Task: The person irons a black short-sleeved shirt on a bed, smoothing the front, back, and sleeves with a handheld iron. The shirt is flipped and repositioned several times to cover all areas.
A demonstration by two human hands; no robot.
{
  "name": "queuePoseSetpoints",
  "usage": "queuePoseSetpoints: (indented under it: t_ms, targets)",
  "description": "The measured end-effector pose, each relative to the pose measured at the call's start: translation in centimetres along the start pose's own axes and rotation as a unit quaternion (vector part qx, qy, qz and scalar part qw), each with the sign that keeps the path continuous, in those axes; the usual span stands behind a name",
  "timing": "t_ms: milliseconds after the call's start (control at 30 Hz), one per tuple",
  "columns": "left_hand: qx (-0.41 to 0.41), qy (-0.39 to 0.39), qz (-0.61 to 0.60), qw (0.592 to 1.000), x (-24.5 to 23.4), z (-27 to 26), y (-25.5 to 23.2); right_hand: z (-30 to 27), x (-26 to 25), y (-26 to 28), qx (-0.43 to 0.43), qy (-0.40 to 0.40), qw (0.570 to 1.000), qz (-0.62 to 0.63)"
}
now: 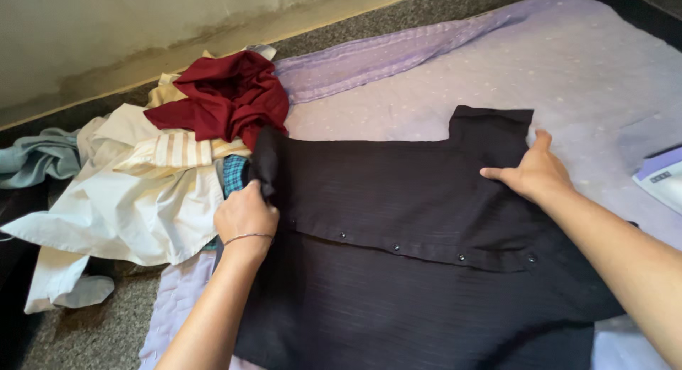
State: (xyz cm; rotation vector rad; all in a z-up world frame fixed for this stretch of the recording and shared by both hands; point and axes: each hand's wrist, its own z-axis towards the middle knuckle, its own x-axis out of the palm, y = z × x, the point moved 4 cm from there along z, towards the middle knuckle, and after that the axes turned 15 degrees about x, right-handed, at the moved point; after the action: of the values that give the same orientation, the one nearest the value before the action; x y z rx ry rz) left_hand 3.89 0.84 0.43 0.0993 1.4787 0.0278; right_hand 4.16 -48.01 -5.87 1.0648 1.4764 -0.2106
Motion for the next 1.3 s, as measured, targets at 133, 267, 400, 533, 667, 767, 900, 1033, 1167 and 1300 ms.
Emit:
queuePoseSetpoints:
  t_ms: [133, 267, 400, 533, 667, 767, 900, 1033, 1167, 1300]
  targets:
    - [0.004, -0.097, -0.006, 0.995, -0.3, 1.2, 0.6, 2.5, 2.1, -1.3, -0.061, -0.004, 0.997, 0.043]
    - [-0.036, -0.259, 0.086, 0.961, -3.5, 2.4, 4.5, 1.9, 1.7, -2.0, -0.104, 0.030, 0.987, 0.119]
    - [0.021, -0.388, 0.199, 0.900, -5.4, -1.0, 2.1, -0.2, -0.1, -2.5, -0.094, 0.187, 0.965, 0.160]
    - [0.294, -0.279, -0.189, 0.894, -3.0, -8.5, -6.0, -1.6, -1.6, -4.2, -0.037, 0.188, 0.981, 0.015]
    - [0.534, -0.127, -0.311, 0.776, 2.2, -16.8, -15.0, -1.8, -2.3, -6.0, -0.041, 0.196, 0.972, -0.124]
    - [0.631, -0.213, -0.220, 0.713, 7.2, -22.3, -24.7, -1.0, -2.6, -8.1, -0.031, 0.213, 0.968, -0.126]
    - [0.570, -0.186, -0.197, 0.776, 12.3, -24.3, -29.0, 0.1, -2.1, -10.1, -0.067, 0.236, 0.969, -0.010]
    - [0.603, -0.001, -0.276, 0.749, 12.6, -23.0, -29.1, -1.0, -1.8, -10.8, -0.058, 0.245, 0.968, -0.006]
    - [0.629, 0.189, -0.353, 0.667, 7.7, -21.1, -27.4, -3.7, -4.6, -10.2, 0.001, 0.250, 0.961, -0.119]
    - [0.497, 0.270, -0.347, 0.748, 1.8, -18.8, -25.8, -7.5, -10.9, -11.4, -0.044, 0.010, 0.992, -0.122]
